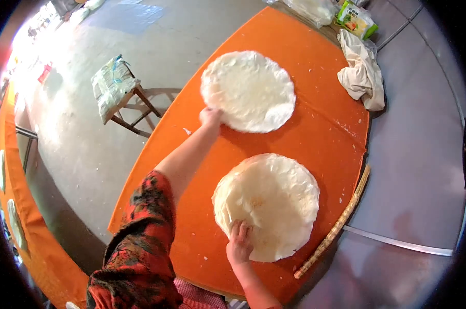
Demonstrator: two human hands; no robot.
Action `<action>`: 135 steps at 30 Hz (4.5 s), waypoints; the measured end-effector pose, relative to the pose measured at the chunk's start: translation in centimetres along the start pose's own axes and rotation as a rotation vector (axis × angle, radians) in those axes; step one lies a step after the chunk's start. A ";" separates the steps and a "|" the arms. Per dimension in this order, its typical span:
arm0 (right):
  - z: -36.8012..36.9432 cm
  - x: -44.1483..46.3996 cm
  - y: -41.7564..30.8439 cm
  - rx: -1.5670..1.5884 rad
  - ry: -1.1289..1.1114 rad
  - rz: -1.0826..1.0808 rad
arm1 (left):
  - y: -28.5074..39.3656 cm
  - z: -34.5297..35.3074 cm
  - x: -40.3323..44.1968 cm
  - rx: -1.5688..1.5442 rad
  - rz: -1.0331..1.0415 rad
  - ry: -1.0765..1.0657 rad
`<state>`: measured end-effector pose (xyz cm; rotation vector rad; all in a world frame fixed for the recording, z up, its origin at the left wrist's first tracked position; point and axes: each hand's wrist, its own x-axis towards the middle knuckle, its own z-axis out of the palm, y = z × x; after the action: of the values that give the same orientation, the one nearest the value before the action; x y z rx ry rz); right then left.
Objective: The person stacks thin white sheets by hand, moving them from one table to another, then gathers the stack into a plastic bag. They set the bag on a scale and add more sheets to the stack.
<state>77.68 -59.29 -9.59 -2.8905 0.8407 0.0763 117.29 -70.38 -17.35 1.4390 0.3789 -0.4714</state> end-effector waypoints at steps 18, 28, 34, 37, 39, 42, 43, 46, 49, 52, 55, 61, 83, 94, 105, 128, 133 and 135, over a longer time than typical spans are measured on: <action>-21.9 8.8 11.0 0.662 -0.591 -0.046 | -15.4 -38.1 -28.2 -0.009 -0.002 0.217; -23.7 1.7 -8.5 0.294 0.079 -0.791 | -15.7 -38.5 -39.8 -0.441 -0.310 0.248; 4.9 -6.0 -12.5 -0.128 -0.149 -0.881 | -17.8 -39.7 -39.4 -0.635 -0.303 0.079; 6.3 -7.5 -13.0 -0.064 0.106 -0.907 | -18.9 -40.3 -39.3 -0.645 -0.342 0.066; 5.2 -6.4 -12.5 -0.031 -0.032 -0.933 | -19.5 -40.3 -38.7 -0.649 -0.337 0.025; 3.6 -6.8 -13.5 -0.044 -0.063 -0.942 | -13.1 -40.2 -40.9 -0.996 -0.339 0.019; 4.4 -7.3 -13.4 -0.048 -0.096 -0.913 | -13.5 -40.1 -41.1 -0.932 -0.321 0.037; 6.0 -9.0 -13.3 -0.079 0.113 -0.907 | -15.1 -39.3 -39.0 -0.710 -0.253 0.031; 4.2 -9.7 -12.1 -0.259 -0.086 -0.943 | -17.1 -38.1 -37.4 -0.394 -0.290 0.278; -1.6 -7.0 -13.8 -0.166 -0.538 -0.833 | -15.5 -38.0 -38.0 -0.390 -0.250 0.289; -0.7 -0.6 -15.7 0.368 -0.360 -0.792 | -15.1 -38.1 -38.3 -0.305 -0.254 0.343; 1.6 8.3 -27.4 0.421 -0.165 -1.174 | -16.4 -38.1 -37.9 -0.360 -0.196 0.331; 1.1 12.3 -34.1 0.360 -0.334 -1.319 | -17.7 -38.5 -38.2 -0.391 -0.276 0.279; 5.2 22.1 -16.1 0.113 -0.377 -0.516 | -17.1 -38.8 -38.2 -0.471 -0.293 0.224; -2.5 0.9 -24.1 0.286 -0.524 -0.640 | -13.4 -36.8 -40.2 -0.241 -0.019 0.365; -17.4 2.8 -5.5 1.420 -0.572 -0.100 | -10.5 -38.9 -44.9 -1.230 -0.225 -0.154; 2.6 -1.1 7.0 1.565 -0.739 0.480 | -16.7 -42.1 -43.0 -0.688 -0.371 0.164; 7.1 -2.0 9.8 1.591 -0.785 0.694 | -16.8 -42.0 -42.9 -0.555 -0.354 0.224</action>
<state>70.64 -65.41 -17.56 -0.9085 0.9548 0.3598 73.36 -26.32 -13.54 0.8840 0.8804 -0.4424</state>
